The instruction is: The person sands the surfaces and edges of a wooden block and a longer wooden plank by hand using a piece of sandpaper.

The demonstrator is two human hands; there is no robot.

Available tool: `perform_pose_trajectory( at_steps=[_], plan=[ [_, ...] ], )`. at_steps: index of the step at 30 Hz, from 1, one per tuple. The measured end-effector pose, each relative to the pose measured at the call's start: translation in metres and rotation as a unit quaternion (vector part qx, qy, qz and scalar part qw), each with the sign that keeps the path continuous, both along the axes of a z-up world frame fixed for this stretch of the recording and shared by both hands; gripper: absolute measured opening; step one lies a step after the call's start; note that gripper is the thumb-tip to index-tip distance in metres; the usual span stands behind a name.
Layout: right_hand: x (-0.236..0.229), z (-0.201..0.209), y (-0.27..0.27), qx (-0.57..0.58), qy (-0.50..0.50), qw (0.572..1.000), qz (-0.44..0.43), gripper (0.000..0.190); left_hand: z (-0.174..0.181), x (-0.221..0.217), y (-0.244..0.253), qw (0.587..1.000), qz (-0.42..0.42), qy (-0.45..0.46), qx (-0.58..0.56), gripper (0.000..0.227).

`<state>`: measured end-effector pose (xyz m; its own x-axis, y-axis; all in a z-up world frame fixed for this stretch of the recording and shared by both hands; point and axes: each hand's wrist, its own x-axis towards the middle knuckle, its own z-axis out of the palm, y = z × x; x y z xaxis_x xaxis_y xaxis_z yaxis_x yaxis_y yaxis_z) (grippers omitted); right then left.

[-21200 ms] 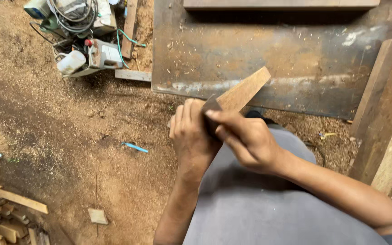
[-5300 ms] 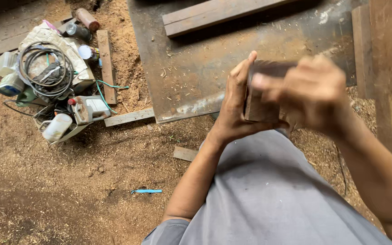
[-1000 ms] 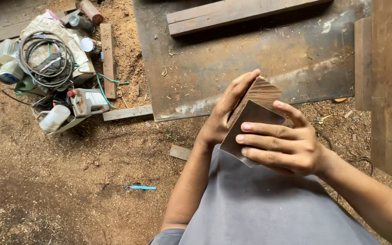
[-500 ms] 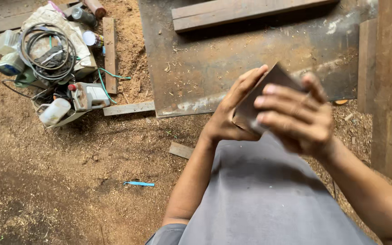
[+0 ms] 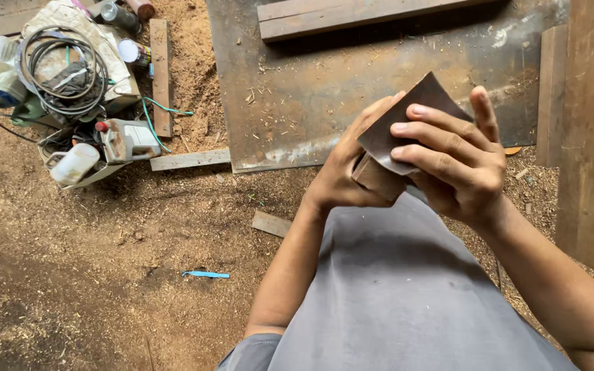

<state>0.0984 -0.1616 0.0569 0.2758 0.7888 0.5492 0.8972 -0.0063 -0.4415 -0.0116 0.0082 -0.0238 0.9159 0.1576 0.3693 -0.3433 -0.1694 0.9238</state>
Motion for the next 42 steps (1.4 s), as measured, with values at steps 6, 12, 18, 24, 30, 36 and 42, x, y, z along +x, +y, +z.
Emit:
perform_pose_trajectory(
  at_steps=[6, 12, 18, 24, 30, 36, 42],
  plan=[
    [-0.008, 0.014, 0.001, -0.034, 0.016, 0.999, -0.003, 0.008, 0.004, 0.002, 0.001, 0.999, -0.024, -0.008, -0.037, 0.123],
    [-0.022, 0.016, -0.006, -0.021, 0.023, 0.999, 0.035, 0.009, 0.007, 0.0, 0.001, 0.994, -0.028, 0.04, -0.098, 0.094],
    [-0.012, 0.007, -0.008, -0.001, 0.048, 0.999, 0.008, 0.002, 0.005, 0.007, 0.008, 0.998, -0.033, -0.004, -0.046, 0.12],
    [0.012, 0.013, -0.005, 0.009, 0.079, 0.994, -0.068, 0.006, 0.004, 0.007, 0.005, 0.998, -0.024, 0.013, -0.053, 0.124],
    [0.012, 0.026, -0.013, 0.042, 0.12, 0.984, -0.123, 0.006, 0.018, 0.011, -0.008, 0.994, 0.11, 0.018, 0.0, 0.154],
    [0.006, 0.033, 0.003, 0.004, 0.042, 0.999, -0.029, 0.018, 0.033, 0.007, -0.005, 0.996, 0.086, 0.027, 0.018, 0.141],
    [0.019, 0.04, -0.004, -0.055, 0.029, 0.997, 0.052, 0.026, 0.032, 0.012, -0.006, 0.998, -0.007, 0.022, -0.058, 0.126]
  ],
)
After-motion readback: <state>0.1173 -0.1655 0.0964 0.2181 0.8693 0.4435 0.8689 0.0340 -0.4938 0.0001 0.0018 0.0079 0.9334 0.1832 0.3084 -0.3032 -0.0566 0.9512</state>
